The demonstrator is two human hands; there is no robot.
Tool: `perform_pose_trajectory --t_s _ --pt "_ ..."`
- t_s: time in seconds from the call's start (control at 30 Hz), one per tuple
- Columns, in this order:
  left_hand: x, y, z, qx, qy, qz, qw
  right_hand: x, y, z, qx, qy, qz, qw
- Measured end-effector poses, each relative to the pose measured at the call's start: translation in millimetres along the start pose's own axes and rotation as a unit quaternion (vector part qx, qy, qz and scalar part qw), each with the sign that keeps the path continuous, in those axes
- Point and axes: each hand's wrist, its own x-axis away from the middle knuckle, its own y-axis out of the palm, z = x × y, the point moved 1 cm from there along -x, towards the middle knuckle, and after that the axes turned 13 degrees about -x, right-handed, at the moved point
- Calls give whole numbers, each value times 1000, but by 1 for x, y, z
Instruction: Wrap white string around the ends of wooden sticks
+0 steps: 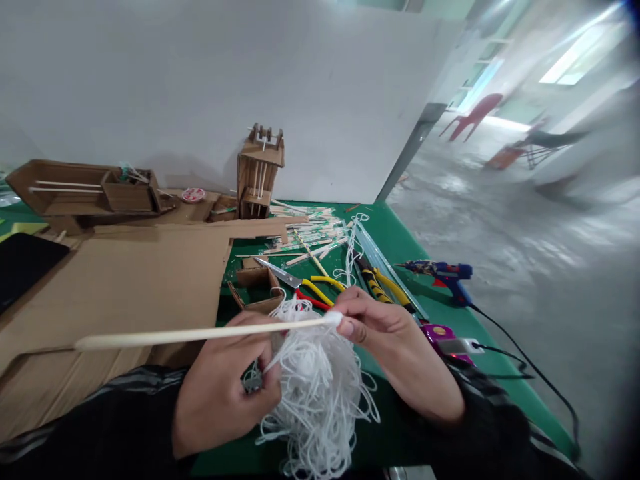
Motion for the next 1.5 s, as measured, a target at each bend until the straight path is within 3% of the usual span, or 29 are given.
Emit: perform_pose_trajectory --t_s 0.13,0.23,0.33,0.4,0.5,0.7,0.9,1.0,1.13,1.23,1.37,1.5 --pt "5 5 -8 -83 -12 -39 996 3 9 3 -104 52 -10 993" --pt "1 1 -10 -117 39 -59 991 2 12 11 -152 71 -34 985" --pt "-7 -6 -7 -134 44 -41 989 0 13 18 -161 86 -55 982" --pt "-13 -8 -3 -112 50 -28 992 0 14 20 -161 96 -61 980" --pt "-19 -2 -1 -40 62 -58 996 0 14 22 -153 90 -77 981" --pt "-12 8 -16 98 -44 -62 992 0 6 27 -201 84 -58 974" --pt "5 11 -38 46 -56 -154 985 -4 3 25 -248 69 -36 966" --pt "8 7 -35 -25 -29 -129 991 -4 3 27 -233 79 -38 969" --pt "1 -2 -16 -19 69 -62 996 -4 5 31 -217 70 -73 971" --pt "-12 -2 -7 24 102 -92 990 -4 8 34 -213 74 -97 970" --pt "-22 6 -13 -31 122 -93 988 -4 9 41 -238 95 -115 960" --pt "-14 16 -29 -103 170 -82 977 -3 8 50 -266 97 -110 953"
